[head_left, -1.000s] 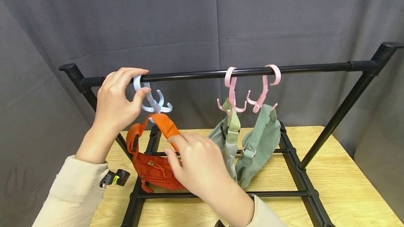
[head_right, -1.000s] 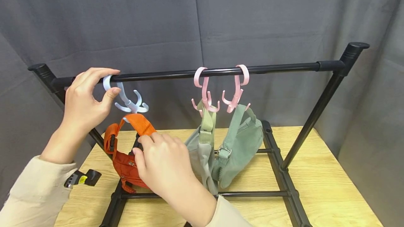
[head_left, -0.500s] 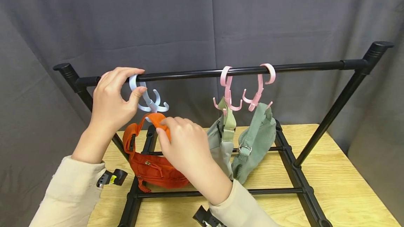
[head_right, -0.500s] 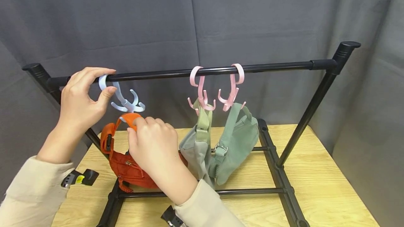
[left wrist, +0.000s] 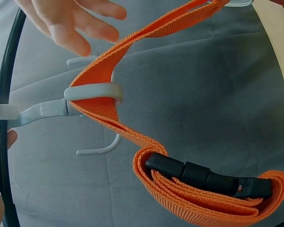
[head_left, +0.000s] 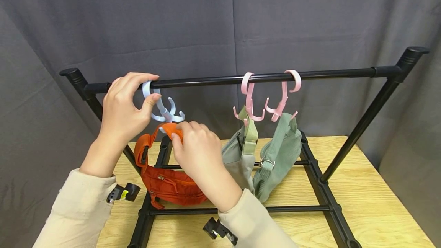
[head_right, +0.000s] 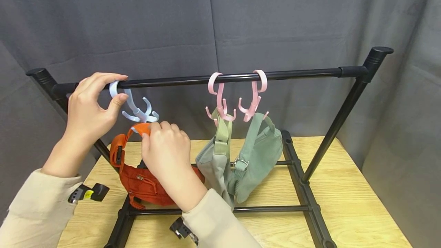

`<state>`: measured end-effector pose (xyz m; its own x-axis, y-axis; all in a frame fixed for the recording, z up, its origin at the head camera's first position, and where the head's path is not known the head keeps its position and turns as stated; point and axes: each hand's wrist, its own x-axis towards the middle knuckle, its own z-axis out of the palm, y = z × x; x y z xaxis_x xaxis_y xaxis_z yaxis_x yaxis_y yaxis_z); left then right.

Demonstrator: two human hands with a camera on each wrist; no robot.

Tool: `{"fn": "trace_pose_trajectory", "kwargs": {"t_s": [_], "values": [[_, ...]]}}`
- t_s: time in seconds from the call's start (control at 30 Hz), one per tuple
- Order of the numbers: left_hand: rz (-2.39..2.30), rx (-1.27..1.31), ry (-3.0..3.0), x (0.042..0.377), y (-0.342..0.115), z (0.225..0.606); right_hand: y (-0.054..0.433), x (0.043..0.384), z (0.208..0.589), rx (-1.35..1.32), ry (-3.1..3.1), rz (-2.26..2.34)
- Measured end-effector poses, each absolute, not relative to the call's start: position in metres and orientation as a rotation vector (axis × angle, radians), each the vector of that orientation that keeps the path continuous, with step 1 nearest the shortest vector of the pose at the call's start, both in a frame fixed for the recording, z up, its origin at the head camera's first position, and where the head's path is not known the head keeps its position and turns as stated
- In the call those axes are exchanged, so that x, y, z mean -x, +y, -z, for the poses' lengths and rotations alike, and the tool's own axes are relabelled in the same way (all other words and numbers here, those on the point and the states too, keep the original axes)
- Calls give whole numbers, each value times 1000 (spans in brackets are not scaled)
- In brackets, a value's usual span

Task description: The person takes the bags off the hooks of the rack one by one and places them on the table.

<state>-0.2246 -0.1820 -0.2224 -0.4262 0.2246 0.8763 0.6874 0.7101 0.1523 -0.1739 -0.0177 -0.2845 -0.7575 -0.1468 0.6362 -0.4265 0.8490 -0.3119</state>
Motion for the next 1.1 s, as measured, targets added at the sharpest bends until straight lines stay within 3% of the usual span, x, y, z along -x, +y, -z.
{"fn": "trace_pose_trajectory", "kwargs": {"t_s": [1.1], "values": [[635, 703, -1979, 225, -182, 224, -26, 181, 302, -372, -2426, -676]]}}
